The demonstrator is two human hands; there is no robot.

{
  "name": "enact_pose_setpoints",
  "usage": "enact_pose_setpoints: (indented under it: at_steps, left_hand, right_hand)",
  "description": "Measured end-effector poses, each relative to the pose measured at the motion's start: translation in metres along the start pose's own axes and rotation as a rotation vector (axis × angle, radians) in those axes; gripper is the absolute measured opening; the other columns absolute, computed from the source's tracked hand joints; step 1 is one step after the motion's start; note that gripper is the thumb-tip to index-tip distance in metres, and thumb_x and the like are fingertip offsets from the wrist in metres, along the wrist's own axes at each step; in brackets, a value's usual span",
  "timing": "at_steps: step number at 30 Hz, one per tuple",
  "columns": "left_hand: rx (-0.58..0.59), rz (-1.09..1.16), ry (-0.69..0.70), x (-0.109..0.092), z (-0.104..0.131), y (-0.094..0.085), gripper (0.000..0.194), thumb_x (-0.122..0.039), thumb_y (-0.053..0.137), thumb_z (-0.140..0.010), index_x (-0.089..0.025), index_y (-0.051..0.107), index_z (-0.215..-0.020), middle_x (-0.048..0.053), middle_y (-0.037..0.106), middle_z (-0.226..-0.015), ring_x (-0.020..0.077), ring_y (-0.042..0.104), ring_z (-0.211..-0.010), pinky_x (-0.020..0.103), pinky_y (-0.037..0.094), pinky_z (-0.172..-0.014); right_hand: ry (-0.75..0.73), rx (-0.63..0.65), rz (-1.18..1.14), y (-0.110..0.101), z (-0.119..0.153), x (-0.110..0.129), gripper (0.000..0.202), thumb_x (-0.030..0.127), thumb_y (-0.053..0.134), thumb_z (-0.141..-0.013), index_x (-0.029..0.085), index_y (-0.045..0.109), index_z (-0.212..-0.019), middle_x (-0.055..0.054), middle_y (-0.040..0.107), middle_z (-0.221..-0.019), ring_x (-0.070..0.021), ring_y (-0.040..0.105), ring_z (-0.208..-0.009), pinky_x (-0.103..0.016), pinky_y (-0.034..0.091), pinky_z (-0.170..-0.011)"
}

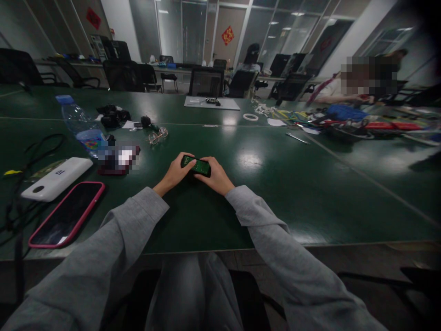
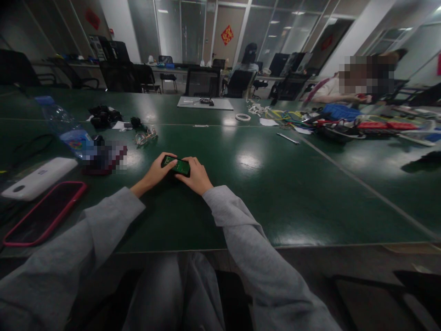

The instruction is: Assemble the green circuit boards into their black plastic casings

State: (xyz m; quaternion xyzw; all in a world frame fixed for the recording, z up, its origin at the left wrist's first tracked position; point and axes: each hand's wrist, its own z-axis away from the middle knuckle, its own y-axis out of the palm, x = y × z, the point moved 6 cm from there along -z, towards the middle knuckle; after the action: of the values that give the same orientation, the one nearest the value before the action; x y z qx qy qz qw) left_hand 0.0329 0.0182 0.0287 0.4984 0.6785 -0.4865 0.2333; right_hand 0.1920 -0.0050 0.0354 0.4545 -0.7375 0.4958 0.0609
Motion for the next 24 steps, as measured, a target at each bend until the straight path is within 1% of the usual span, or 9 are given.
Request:
enact_pose_setpoints:
  at_steps: [5,7,11,13,15,19,21,24]
  left_hand:
    - [0.0,0.011,-0.001,0.0,0.0,0.0,0.032,-0.043,0.056,-0.088,-0.02,0.059,-0.109,0.006,0.062,-0.107,0.0191,0.059,-0.099,0.036,0.046,-0.092]
    - [-0.004,0.011,-0.004,-0.001,0.0,-0.001,0.031,-0.043,0.056,-0.088,-0.02,0.059,-0.108,0.006,0.063,-0.107,0.0192,0.059,-0.1,0.036,0.045,-0.092]
    - [0.002,0.014,0.004,-0.005,0.001,0.0,0.03,-0.043,0.055,-0.088,-0.02,0.059,-0.107,0.006,0.063,-0.107,0.019,0.059,-0.099,0.035,0.046,-0.092]
    - [0.021,0.017,0.017,-0.008,0.001,0.001,0.03,-0.043,0.054,-0.089,-0.019,0.059,-0.108,0.006,0.063,-0.108,0.0187,0.059,-0.099,0.035,0.046,-0.091]
    - [0.041,0.016,0.024,-0.011,0.002,0.002,0.031,-0.043,0.053,-0.089,-0.019,0.058,-0.109,0.006,0.063,-0.109,0.0185,0.059,-0.098,0.034,0.046,-0.089]
    - [0.059,0.006,0.025,-0.013,0.003,0.004,0.031,-0.043,0.051,-0.091,-0.019,0.058,-0.11,0.006,0.063,-0.108,0.0181,0.06,-0.096,0.033,0.046,-0.088]
    - [0.065,0.005,0.028,-0.014,0.003,0.004,0.031,-0.043,0.048,-0.093,-0.019,0.058,-0.11,0.006,0.063,-0.107,0.0177,0.059,-0.097,0.033,0.046,-0.089]
    - [0.069,0.003,0.031,-0.014,0.003,0.004,0.031,-0.042,0.044,-0.094,-0.02,0.058,-0.11,0.005,0.063,-0.108,0.0176,0.059,-0.098,0.033,0.046,-0.089]
  right_hand:
    - [0.007,-0.009,-0.064,0.001,0.0,-0.001,0.047,0.048,0.065,-0.083,0.02,0.05,-0.118,-0.011,0.056,-0.113,-0.0267,0.056,-0.106,-0.045,0.046,-0.092]
    - [0.017,-0.007,-0.117,0.001,0.0,-0.003,0.046,0.051,0.061,-0.085,0.02,0.051,-0.117,-0.011,0.056,-0.112,-0.0258,0.055,-0.106,-0.044,0.045,-0.093]
    - [0.092,-0.009,-0.273,0.002,-0.003,-0.011,0.038,0.053,0.048,-0.092,0.021,0.055,-0.112,-0.008,0.059,-0.109,-0.0214,0.057,-0.105,-0.04,0.044,-0.095]
    - [0.11,-0.019,-0.336,0.002,-0.004,-0.014,0.036,0.051,0.05,-0.091,0.021,0.057,-0.109,-0.007,0.061,-0.108,-0.0204,0.057,-0.104,-0.039,0.044,-0.096]
    - [0.132,-0.037,-0.389,0.002,-0.005,-0.017,0.035,0.049,0.056,-0.088,0.021,0.058,-0.107,-0.007,0.062,-0.108,-0.0206,0.057,-0.106,-0.039,0.044,-0.096]
    - [0.255,-0.047,-0.491,0.004,-0.005,-0.025,0.037,0.047,0.064,-0.082,0.019,0.06,-0.105,-0.008,0.063,-0.109,-0.0219,0.057,-0.106,-0.04,0.045,-0.095]
    - [0.295,-0.048,-0.507,0.005,-0.004,-0.026,0.037,0.047,0.066,-0.08,0.019,0.061,-0.103,-0.009,0.063,-0.109,-0.0222,0.058,-0.105,-0.041,0.045,-0.094]
    - [0.304,-0.046,-0.488,0.005,-0.004,-0.027,0.035,0.047,0.066,-0.08,0.02,0.061,-0.101,-0.007,0.064,-0.107,-0.0221,0.058,-0.106,-0.041,0.045,-0.095]
